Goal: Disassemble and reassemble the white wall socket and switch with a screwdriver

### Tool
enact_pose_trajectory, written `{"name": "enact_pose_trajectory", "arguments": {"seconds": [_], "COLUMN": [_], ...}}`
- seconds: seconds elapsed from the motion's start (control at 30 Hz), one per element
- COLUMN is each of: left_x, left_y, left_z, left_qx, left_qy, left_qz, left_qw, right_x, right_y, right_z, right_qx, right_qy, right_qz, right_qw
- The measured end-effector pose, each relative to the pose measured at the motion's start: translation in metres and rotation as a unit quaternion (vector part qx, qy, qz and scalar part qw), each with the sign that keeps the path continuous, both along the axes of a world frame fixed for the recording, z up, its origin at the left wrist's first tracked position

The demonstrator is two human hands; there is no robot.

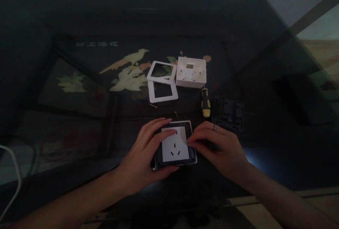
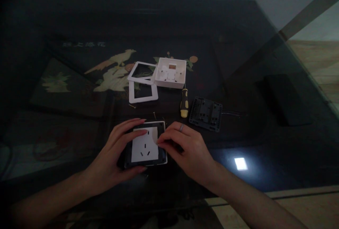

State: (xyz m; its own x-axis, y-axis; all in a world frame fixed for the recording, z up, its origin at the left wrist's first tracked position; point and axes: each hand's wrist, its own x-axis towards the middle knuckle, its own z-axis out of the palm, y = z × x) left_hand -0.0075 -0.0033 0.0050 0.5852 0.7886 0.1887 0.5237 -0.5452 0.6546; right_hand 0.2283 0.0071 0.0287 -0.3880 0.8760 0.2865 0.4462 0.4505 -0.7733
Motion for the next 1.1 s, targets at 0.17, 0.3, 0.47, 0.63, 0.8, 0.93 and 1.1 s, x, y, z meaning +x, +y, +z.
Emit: {"name": "enact_pose_trajectory", "arguments": {"seconds": [0.17, 0.3, 0.47, 0.63, 0.8, 0.93, 1.1], "left_x": [0.0004, 0.0006, 0.0015, 0.0022, 0.0035, 0.0045, 0.0052], "left_y": [-0.0004, -0.0002, -0.0004, 0.0004, 0.0011, 0.0013, 0.0015], "left_z": [-0.0002, 0.0001, 0.0006, 0.0001, -0.0001, 0.0004, 0.0006], "left_qx": [0.002, 0.003, 0.0, -0.008, -0.001, -0.003, -0.004], "left_qy": [-0.001, -0.005, -0.004, -0.001, -0.005, -0.004, -0.005], "left_qz": [-0.001, 0.001, -0.002, 0.003, 0.007, 0.011, 0.011], "left_qw": [1.0, 1.0, 1.0, 1.0, 1.0, 1.0, 1.0], "right_x": [-0.0003, -0.0014, -0.0015, -0.0005, -0.0014, -0.0023, -0.0003], "right_y": [0.0023, 0.0055, 0.008, 0.0085, 0.0072, 0.0061, 0.0054], "right_z": [0.003, 0.003, 0.0013, 0.0024, 0.0035, 0.004, 0.0045], "right_qx": [-0.113, -0.218, -0.338, -0.366, -0.328, -0.287, -0.277], "right_qy": [0.045, 0.106, 0.171, 0.174, 0.153, 0.123, 0.099], "right_qz": [-0.021, -0.043, -0.052, -0.042, -0.045, -0.043, -0.045], "right_qw": [0.992, 0.969, 0.924, 0.913, 0.931, 0.949, 0.955]}}
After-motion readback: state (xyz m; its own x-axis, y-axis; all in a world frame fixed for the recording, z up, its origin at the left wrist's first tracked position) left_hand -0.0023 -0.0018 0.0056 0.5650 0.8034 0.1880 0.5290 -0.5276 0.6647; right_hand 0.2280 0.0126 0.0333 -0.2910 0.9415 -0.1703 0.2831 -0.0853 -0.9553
